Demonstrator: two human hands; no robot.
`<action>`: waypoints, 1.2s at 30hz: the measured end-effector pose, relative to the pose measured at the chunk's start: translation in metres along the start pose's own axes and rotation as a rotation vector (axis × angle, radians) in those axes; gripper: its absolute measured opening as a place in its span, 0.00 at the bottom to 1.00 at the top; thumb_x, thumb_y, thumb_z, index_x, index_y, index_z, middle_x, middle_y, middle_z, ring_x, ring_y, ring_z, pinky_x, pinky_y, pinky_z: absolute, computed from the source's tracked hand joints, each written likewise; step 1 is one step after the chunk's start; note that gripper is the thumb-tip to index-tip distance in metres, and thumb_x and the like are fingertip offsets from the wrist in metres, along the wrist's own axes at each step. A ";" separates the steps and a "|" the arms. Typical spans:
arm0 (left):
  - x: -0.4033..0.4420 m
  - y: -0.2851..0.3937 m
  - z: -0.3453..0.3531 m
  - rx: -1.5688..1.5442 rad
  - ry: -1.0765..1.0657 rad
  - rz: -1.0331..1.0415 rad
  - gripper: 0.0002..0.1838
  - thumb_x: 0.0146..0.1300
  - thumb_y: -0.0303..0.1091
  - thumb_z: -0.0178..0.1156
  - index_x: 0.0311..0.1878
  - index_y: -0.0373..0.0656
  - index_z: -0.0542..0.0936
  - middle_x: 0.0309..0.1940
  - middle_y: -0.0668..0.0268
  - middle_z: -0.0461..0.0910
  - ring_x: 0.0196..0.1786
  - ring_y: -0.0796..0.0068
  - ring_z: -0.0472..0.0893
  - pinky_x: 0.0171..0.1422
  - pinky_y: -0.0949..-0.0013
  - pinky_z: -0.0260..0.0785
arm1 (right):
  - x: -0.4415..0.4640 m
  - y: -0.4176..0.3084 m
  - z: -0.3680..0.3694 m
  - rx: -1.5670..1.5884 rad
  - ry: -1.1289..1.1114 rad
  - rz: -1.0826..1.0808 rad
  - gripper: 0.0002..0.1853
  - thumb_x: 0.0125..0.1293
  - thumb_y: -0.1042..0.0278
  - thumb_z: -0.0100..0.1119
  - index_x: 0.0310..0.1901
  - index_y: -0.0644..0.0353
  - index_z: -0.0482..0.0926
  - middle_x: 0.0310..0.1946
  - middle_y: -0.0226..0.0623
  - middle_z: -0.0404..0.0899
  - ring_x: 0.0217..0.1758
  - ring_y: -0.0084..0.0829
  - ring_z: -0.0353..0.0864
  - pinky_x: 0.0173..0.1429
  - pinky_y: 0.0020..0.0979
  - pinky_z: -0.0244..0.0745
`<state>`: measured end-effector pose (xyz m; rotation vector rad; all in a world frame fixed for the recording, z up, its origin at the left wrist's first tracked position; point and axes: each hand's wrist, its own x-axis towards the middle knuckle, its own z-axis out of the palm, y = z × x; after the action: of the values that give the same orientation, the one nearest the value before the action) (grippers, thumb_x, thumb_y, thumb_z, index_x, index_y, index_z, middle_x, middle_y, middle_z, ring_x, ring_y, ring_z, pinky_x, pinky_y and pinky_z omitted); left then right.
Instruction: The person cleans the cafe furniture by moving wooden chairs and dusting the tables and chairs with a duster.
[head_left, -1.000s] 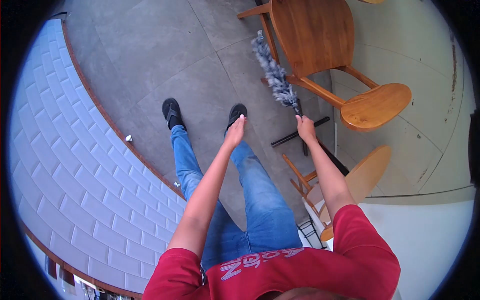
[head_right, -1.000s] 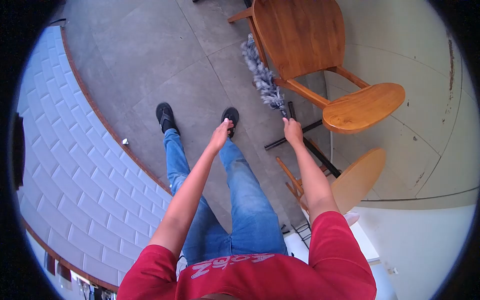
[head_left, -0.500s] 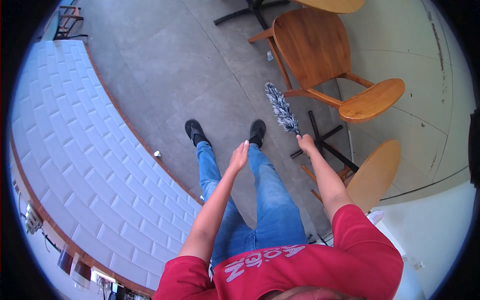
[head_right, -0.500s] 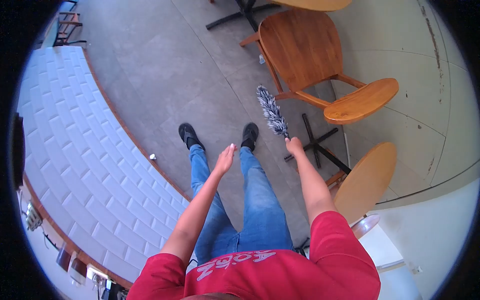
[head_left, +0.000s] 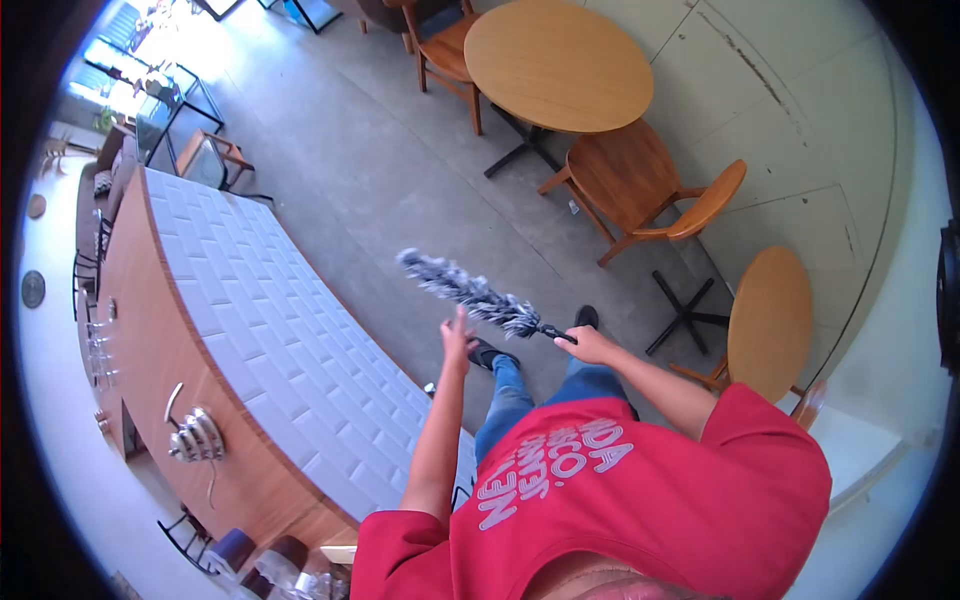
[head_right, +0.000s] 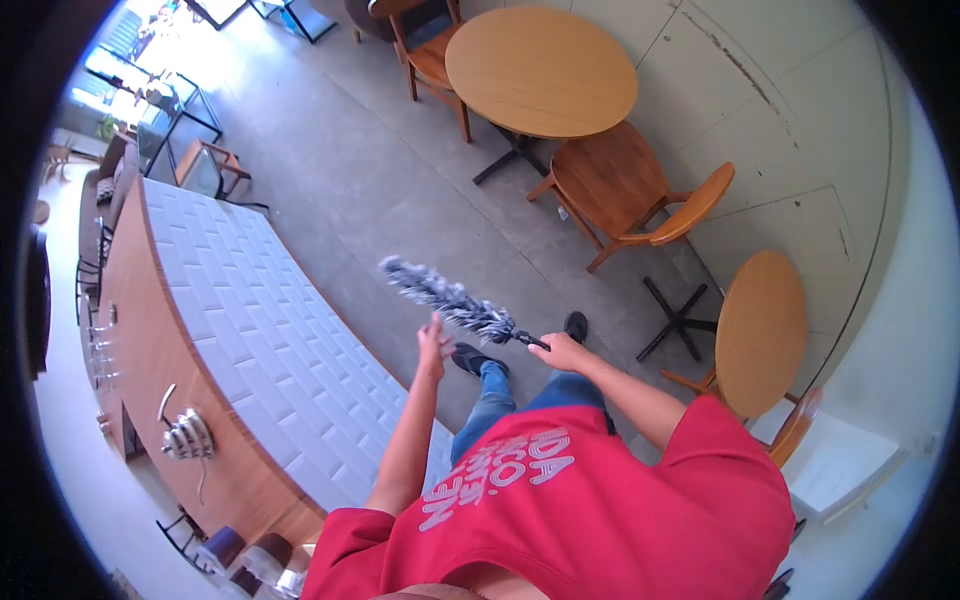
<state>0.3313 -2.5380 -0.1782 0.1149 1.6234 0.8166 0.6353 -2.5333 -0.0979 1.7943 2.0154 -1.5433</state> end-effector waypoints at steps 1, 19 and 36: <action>-0.003 0.021 -0.019 -0.172 0.036 0.049 0.44 0.59 0.67 0.59 0.67 0.43 0.62 0.62 0.57 0.70 0.58 0.57 0.74 0.56 0.51 0.70 | -0.007 -0.018 0.001 0.025 -0.042 -0.136 0.25 0.67 0.47 0.55 0.31 0.68 0.79 0.25 0.56 0.77 0.31 0.50 0.78 0.38 0.44 0.70; 0.051 0.213 -0.145 -1.078 -0.097 0.255 0.22 0.59 0.56 0.65 0.41 0.46 0.77 0.27 0.68 0.74 0.35 0.66 0.76 0.46 0.57 0.74 | 0.038 -0.125 -0.038 -0.266 0.142 -0.130 0.21 0.57 0.46 0.61 0.31 0.60 0.80 0.27 0.53 0.79 0.36 0.55 0.79 0.41 0.49 0.72; 0.133 0.378 -0.063 -0.817 -0.414 -0.050 0.15 0.64 0.49 0.60 0.34 0.48 0.78 0.31 0.65 0.82 0.39 0.61 0.82 0.53 0.52 0.75 | 0.260 -0.311 -0.071 -0.124 0.173 -0.220 0.22 0.59 0.48 0.62 0.32 0.65 0.81 0.28 0.55 0.80 0.35 0.56 0.80 0.41 0.49 0.73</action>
<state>0.1048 -2.2165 -0.0771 -0.3172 0.8186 1.2610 0.3500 -2.2464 -0.0217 1.7664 2.4020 -1.3146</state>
